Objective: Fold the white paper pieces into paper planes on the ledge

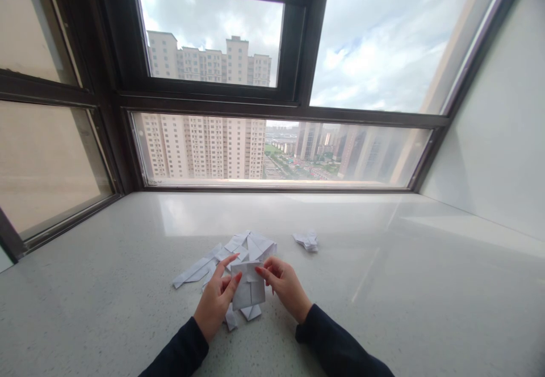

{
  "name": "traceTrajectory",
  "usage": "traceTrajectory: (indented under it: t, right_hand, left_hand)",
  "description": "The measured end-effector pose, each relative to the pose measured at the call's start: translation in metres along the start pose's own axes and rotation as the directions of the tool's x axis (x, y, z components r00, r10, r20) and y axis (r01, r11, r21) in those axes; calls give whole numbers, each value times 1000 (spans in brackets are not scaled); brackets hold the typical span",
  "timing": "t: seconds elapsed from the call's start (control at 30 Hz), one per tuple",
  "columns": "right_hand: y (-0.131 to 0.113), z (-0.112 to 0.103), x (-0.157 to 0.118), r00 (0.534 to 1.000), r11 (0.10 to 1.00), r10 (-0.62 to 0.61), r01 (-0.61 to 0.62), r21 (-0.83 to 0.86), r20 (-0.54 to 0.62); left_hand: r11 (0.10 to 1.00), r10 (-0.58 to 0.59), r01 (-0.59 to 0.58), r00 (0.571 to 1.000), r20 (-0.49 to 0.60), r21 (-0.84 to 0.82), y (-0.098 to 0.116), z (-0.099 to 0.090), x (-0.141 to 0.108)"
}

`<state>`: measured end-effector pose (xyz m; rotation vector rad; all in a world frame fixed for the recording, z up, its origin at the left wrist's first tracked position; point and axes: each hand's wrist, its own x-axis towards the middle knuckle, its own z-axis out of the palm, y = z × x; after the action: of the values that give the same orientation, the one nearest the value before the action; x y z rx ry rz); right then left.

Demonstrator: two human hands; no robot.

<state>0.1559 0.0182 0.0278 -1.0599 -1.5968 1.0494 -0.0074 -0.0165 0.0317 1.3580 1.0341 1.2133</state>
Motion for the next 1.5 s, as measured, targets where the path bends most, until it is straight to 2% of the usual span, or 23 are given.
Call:
traceTrajectory:
  t: [0.5, 0.67, 1.03, 1.33, 1.5]
  right_hand:
    - [-2, 0, -1, 1000, 1000, -19, 19, -9, 6]
    - [4, 0, 1, 999, 1000, -26, 26, -10, -47]
    - [4, 2, 0, 994, 999, 22, -25, 29, 106]
    - [4, 3, -1, 995, 998, 7, -12, 55, 96]
    - [3, 3, -2, 994, 998, 3, -10, 61, 112]
  left_hand:
    - [999, -30, 30, 1000, -4, -36, 6, 1, -2]
    - [1000, -6, 5, 1000, -30, -8, 5, 0, -1]
    - [999, -3, 2, 1000, -19, -37, 6, 1, -2]
    - [994, -54, 57, 998, 37, -93, 7, 4, -2]
    - [995, -54, 56, 998, 30, -83, 3, 4, -1]
